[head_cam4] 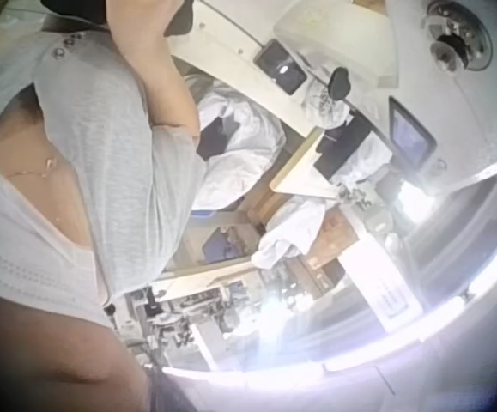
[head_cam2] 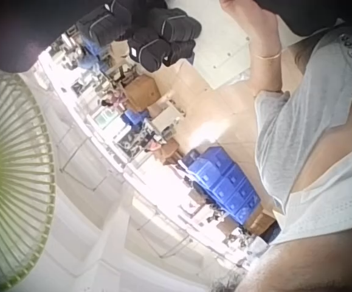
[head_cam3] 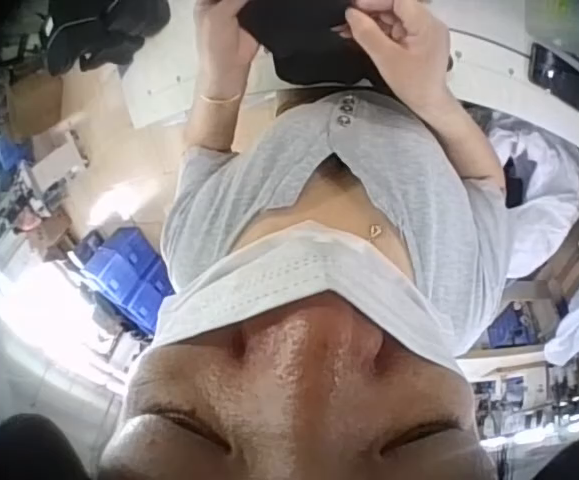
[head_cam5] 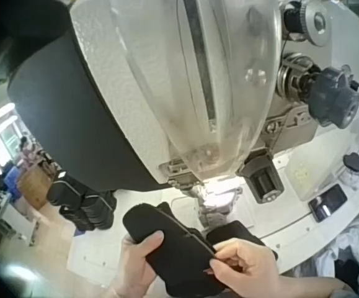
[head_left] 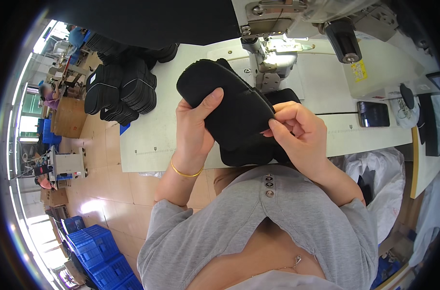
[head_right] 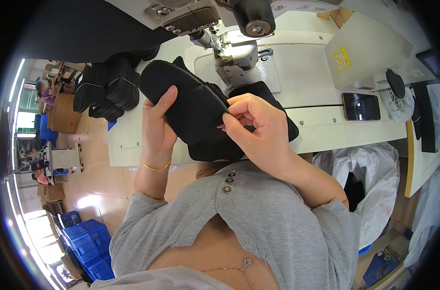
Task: The operator is using a sewing machine to stitch together black fabric or leather components for shoes.
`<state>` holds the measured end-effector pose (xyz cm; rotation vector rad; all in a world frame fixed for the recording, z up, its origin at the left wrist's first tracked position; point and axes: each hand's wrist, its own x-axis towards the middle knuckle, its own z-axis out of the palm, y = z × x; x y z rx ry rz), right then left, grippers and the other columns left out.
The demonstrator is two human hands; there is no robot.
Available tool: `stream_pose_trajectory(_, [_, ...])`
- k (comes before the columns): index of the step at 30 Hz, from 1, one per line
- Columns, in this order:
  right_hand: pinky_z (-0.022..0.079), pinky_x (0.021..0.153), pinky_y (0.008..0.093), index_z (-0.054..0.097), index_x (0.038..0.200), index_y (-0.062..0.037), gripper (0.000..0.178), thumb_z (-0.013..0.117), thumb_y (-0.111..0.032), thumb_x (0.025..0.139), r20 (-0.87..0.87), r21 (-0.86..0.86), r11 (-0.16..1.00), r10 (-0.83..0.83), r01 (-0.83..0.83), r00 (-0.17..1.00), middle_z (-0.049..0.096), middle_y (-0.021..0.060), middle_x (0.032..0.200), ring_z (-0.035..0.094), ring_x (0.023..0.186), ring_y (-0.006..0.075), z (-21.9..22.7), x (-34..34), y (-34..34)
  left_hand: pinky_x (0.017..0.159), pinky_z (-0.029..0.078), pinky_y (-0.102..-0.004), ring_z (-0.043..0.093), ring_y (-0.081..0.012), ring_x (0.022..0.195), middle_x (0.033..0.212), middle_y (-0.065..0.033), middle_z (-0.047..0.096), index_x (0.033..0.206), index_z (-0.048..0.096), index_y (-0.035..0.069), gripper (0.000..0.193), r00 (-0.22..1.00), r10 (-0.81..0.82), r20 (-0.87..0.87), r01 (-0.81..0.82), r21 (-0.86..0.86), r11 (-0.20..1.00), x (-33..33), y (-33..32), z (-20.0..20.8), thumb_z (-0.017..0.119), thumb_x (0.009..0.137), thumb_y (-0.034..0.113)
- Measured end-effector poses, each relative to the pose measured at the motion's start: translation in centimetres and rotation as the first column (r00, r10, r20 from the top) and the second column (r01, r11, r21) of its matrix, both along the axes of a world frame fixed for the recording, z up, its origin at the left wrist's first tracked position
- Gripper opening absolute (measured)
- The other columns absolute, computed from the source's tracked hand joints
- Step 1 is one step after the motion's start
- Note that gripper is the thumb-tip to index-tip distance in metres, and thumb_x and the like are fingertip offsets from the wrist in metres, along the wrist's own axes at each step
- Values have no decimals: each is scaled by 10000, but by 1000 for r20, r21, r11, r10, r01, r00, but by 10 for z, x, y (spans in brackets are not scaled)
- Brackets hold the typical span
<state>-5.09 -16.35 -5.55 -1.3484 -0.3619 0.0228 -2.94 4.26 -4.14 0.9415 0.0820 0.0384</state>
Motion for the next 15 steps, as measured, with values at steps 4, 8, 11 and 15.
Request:
stream_pose_trajectory(4, [594, 808, 288, 538, 981, 65, 74, 546, 108, 920, 64, -58, 998, -5, 9, 998, 630, 171, 1050, 680, 897, 174, -4, 0, 1, 862, 568, -328, 691, -206, 945, 1048, -98, 709, 1092, 673, 12, 188, 999, 36, -8, -36, 10, 999, 2, -1, -2, 664, 905, 6])
stream_pose_trajectory(8, [595, 804, 289, 532, 981, 65, 92, 553, 120, 910, 67, -59, 998, -26, 30, 997, 633, 170, 1049, 683, 901, 185, -2, 1, 4, 846, 566, -317, 686, -191, 921, 1030, -91, 709, 1080, 678, 14, 205, 998, 69, -14, -69, -12, 998, 6, -5, -1, 695, 877, -9])
stream_pose_trajectory(11, [599, 796, 293, 544, 1058, 78, 154, 552, 116, 909, -73, 69, 996, -51, 56, 996, 642, 174, 1050, 691, 890, 192, 5, 3, 7, 828, 566, -310, 684, -179, 897, 1013, -88, 710, 1066, 682, 9, 225, 996, 91, -7, -91, 19, 996, 11, -7, 1, 724, 848, -24])
stream_pose_trajectory(15, [595, 712, 289, 574, 1149, 73, 208, 531, 1, 958, -225, 88, 992, 106, -89, 968, 693, 188, 977, 710, 804, 199, 9, 16, -6, 812, 561, -297, 682, -167, 882, 999, -88, 713, 1054, 685, -13, 225, 999, 42, -24, -40, 82, 996, 22, -7, 7, 734, 835, -26])
